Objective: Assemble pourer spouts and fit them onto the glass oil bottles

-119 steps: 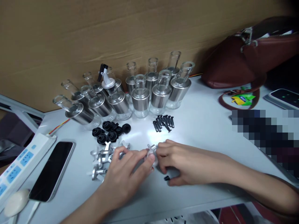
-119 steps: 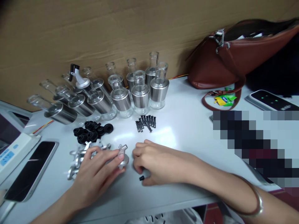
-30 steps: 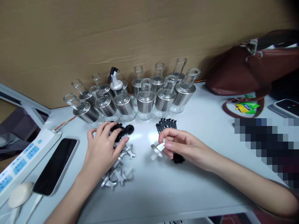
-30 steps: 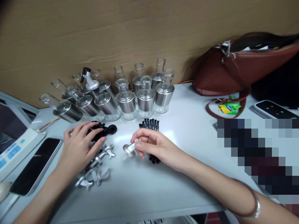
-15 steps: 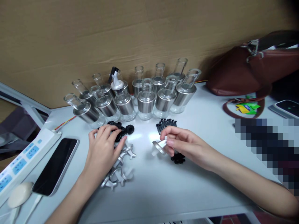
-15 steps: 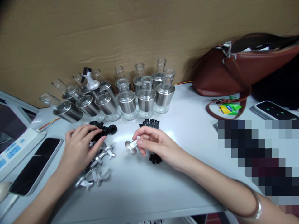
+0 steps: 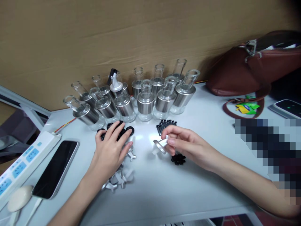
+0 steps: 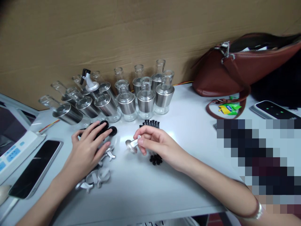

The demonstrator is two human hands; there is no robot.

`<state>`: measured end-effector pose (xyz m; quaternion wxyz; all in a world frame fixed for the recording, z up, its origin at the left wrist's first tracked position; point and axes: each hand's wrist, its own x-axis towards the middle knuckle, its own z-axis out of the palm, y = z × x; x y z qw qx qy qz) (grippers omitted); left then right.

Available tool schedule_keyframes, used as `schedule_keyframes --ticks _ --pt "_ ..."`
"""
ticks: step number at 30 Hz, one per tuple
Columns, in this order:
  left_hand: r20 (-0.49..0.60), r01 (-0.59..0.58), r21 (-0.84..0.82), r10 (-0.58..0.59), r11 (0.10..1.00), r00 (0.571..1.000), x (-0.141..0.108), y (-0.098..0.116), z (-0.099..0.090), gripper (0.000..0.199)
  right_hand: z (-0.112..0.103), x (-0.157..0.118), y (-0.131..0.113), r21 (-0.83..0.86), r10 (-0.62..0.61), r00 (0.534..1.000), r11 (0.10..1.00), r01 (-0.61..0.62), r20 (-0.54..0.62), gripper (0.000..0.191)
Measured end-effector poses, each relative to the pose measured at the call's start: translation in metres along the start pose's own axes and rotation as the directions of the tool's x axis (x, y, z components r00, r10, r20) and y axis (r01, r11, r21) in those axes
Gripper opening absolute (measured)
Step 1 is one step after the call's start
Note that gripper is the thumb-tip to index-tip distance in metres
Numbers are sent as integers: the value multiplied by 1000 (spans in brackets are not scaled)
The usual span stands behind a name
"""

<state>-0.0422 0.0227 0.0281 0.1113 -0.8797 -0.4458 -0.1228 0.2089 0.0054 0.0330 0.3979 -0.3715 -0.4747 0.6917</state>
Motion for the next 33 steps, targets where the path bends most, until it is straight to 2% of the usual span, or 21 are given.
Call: schedule_keyframes --ticks 6,12,16,18,19,21,23,24,26,29,33 --pt "71 68 -100 -61 993 996 -2 3 1 33 -2 0 1 0 -15 1000 1000 15 0 21" --pt "147 96 -231 -63 968 987 -2 4 -4 38 -4 1 4 18 -23 1000 1000 23 -13 20" --pt "132 103 -367 -58 924 990 -4 4 -7 33 -3 1 1 -1 -41 999 999 41 -21 20" --pt "127 125 -521 -69 845 990 -6 4 -10 34 -1 0 -1 -45 -72 997 996 71 -21 19" --pt "143 146 -621 -71 770 987 -7 3 -11 36 0 -1 -2 -87 -97 995 992 95 -25 17" --pt "209 209 -798 -66 565 976 -10 3 -14 43 3 -4 -3 -216 -166 985 964 152 -48 12" --pt "266 262 -892 -41 369 963 -14 3 -15 51 6 -7 -2 -372 -266 961 902 221 -72 6" --pt "283 279 -912 -31 301 959 -15 3 -16 54 7 -9 0 -439 -318 945 861 256 -74 4" --pt "298 291 -931 -4 222 955 -17 4 -16 57 7 -12 3 -531 -410 910 784 322 -53 6" --pt "319 309 -937 44 163 947 -17 6 -17 59 5 -13 8 -595 -508 862 694 406 -4 14" --pt "294 286 -954 85 91 952 -15 9 -16 58 3 -9 10 -630 -602 785 555 542 146 19"
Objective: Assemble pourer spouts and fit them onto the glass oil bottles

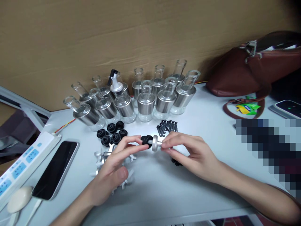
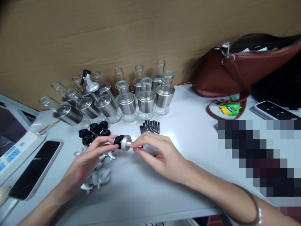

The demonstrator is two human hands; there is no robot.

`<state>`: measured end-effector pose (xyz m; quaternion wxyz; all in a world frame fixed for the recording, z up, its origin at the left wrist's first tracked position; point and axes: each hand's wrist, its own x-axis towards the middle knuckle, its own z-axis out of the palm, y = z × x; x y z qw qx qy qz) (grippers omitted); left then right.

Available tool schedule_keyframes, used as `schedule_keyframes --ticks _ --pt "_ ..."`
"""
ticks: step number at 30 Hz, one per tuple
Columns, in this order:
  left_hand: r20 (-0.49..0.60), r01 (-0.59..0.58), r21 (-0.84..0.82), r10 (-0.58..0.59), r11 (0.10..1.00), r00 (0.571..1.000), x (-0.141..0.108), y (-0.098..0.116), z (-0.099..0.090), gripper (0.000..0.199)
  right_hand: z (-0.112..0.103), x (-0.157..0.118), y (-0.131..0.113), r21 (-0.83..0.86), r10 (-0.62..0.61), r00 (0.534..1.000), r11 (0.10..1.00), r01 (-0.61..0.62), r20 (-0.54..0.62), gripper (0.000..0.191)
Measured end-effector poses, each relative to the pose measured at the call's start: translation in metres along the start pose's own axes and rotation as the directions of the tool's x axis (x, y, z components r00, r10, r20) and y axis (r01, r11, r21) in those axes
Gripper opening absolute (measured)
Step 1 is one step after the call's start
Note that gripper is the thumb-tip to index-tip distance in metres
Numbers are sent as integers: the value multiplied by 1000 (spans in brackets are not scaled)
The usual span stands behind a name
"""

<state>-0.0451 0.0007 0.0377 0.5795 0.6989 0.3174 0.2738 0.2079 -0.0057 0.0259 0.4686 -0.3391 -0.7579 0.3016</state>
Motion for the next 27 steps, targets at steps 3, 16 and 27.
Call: schedule_keyframes --ticks 3,16,27 --pt "6 -29 -46 29 999 1000 0 -1 1 58 0 3 1 -29 -81 997 996 81 20 21" --pt "-243 -21 -82 1 996 970 5 -5 21 40 -1 0 -3 -14 87 992 996 -86 87 12" --pt "-341 -145 -15 131 989 931 9 2 20 15 -3 2 -8 -6 120 986 993 -121 119 11"
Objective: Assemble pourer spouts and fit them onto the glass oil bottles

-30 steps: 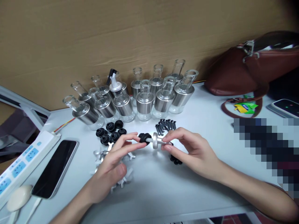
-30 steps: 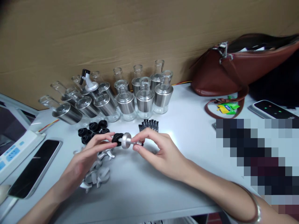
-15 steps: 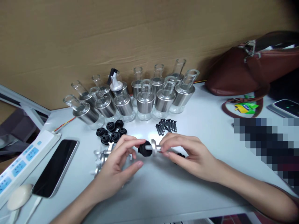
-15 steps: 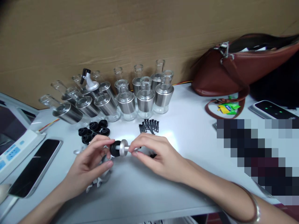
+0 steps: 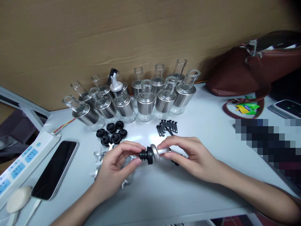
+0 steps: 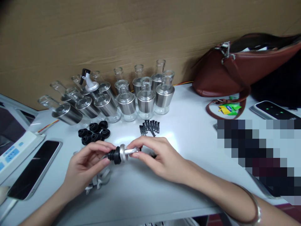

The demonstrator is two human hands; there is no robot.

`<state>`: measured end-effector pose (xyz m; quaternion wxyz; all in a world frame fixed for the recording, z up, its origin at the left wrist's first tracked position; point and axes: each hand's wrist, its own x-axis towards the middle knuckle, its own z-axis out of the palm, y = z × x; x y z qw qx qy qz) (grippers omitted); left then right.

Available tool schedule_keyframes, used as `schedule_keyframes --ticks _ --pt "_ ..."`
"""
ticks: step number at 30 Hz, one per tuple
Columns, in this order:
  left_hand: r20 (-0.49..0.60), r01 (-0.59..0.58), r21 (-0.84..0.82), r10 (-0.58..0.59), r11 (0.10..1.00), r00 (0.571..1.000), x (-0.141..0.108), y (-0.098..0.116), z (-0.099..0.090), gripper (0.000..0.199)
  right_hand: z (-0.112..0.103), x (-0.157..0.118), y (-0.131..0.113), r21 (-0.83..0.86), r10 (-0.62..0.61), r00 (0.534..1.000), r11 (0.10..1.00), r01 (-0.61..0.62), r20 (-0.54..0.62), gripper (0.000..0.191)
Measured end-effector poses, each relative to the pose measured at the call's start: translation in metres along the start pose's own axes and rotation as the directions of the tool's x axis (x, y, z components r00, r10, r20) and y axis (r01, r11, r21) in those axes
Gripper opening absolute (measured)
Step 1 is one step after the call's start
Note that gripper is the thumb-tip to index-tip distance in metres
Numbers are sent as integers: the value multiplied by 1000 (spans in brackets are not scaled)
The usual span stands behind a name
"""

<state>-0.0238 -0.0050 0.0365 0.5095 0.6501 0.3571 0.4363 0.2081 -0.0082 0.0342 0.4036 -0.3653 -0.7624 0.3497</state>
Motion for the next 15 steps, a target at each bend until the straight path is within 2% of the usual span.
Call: schedule_keyframes --ticks 6,10,15 --pt "-29 -142 82 145 986 989 1 1 -2 20 2 0 0 26 -63 997 998 64 -35 11" --pt "-24 -254 209 265 944 964 1 2 -3 19 3 -1 0 47 -106 994 993 107 -29 12" --pt "26 -330 239 334 913 942 0 0 -4 19 7 -4 0 105 -28 1000 994 29 -9 12"
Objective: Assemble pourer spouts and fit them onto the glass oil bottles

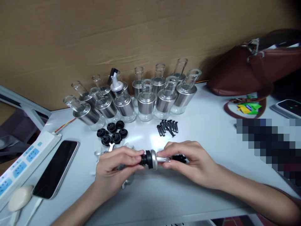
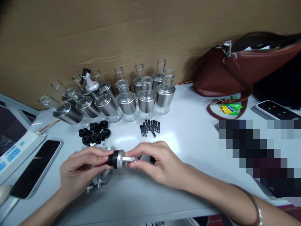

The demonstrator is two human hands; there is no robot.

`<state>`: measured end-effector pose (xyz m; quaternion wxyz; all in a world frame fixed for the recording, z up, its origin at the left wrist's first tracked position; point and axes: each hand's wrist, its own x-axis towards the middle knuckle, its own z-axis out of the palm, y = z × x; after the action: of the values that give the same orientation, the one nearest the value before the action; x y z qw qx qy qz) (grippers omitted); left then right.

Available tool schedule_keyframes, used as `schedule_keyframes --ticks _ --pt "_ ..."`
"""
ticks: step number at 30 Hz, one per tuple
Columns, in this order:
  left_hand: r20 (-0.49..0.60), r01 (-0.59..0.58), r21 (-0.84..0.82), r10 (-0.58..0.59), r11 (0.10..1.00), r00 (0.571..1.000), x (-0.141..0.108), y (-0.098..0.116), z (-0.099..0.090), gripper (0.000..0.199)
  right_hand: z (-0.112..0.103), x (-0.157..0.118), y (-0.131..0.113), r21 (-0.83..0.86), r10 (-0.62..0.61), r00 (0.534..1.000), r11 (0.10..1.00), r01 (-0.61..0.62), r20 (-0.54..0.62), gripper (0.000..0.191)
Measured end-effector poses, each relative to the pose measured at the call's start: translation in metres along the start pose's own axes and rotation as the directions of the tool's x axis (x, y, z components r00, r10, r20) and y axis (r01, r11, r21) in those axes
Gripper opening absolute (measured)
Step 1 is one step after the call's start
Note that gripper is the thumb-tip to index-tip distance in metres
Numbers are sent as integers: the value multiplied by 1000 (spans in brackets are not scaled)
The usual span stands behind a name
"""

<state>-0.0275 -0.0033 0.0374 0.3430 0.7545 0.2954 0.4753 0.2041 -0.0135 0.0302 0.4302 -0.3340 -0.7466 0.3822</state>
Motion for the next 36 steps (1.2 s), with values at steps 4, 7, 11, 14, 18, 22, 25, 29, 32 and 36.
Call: schedule_keyframes --ticks 4,7,11,14,18,22,25,29,32,36 --pt "14 -24 0 24 1000 1000 -2 -1 1 17 4 -1 -2 18 112 994 994 -112 14 14" --pt "36 -43 14 43 999 998 -4 2 2 17 7 -1 -5 61 166 986 984 -166 18 16" --pt "81 -72 53 67 996 994 -6 14 1 16 12 -2 -8 199 242 964 945 -260 112 13" --pt "137 -77 117 60 990 989 -6 21 0 23 15 -2 -10 254 247 920 910 -328 305 17" --pt "157 -117 187 88 975 984 -2 18 1 37 15 0 -12 221 234 868 908 -356 438 24" --pt "209 -157 146 124 977 970 -1 13 4 57 14 4 -10 263 206 867 898 -352 454 35" --pt "261 -187 201 131 962 956 -4 11 6 50 13 3 -8 215 178 873 929 -301 455 38" --pt "254 -179 261 111 949 961 -8 7 7 51 11 0 -4 -75 124 944 992 -106 306 35" --pt "250 -194 277 124 941 960 -6 6 8 47 8 0 -1 -229 31 980 973 15 197 43" --pt "315 -240 306 140 921 939 -4 6 12 31 6 3 1 -337 -103 972 926 172 212 47"
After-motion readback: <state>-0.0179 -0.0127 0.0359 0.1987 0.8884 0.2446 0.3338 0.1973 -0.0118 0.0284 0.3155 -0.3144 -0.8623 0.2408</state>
